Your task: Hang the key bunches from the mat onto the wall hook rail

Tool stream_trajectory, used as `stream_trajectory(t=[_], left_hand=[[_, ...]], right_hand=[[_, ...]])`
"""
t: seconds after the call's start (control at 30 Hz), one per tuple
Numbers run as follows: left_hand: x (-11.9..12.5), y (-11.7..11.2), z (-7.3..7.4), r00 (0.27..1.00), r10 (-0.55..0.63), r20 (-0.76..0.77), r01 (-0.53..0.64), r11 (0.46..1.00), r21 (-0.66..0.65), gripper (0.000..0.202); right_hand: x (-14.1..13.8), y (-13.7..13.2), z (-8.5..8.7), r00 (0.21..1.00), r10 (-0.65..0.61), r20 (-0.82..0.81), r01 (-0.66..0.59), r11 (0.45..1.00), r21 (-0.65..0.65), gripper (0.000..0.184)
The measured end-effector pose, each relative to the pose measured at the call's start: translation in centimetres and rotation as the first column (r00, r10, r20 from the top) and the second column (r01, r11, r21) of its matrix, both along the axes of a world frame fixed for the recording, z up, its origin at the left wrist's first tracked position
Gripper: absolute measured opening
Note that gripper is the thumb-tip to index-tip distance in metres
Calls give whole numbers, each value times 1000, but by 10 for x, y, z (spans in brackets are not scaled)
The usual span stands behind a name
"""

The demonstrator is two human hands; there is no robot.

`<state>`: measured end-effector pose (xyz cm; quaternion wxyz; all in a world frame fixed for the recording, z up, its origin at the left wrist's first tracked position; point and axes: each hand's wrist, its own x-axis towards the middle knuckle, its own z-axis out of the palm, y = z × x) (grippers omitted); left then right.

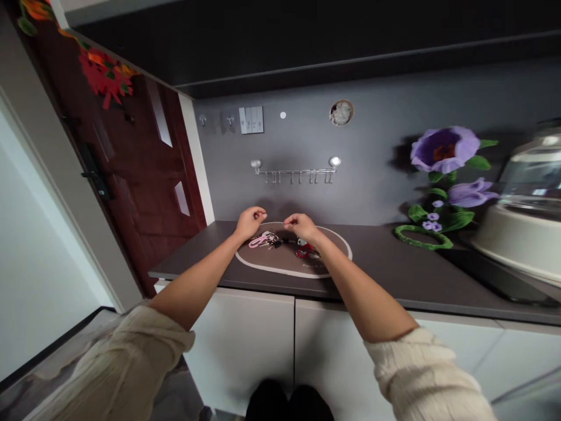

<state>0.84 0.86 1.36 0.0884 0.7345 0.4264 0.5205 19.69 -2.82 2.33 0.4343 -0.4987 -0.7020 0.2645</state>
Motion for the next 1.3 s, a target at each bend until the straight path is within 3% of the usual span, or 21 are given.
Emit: stream_trajectory(t=[0.2,0.33,0.47,0.63,0.9,1.3], left_hand=[[-9,5,-18,978,18,-210,-22,1000,-15,14],[-13,2,-20,902,-32,-431,6,998,-63,16],[-12,-2,-20,837,-22,-547,-20,997,-71,21],[-12,-5,-20,793,-10,-610,-14,999,-35,21],[-15,-11,-15,679,49,-732,13,997,78,25],[-13,-11,-14,740,125,-661,-46,990,135,30]], right_hand=[[-21,19,-5,969,-117,216,94,989,113,11],[-26,23,-12,937,-194,290,146,973,179,11],[-24,20,-19,884,-200,423,118,970,211,12],[-23,18,-25,835,-220,504,115,966,232,14],[-27,17,-25,828,-229,511,118,964,240,17],[-28,19,-25,864,-209,458,88,959,270,14]])
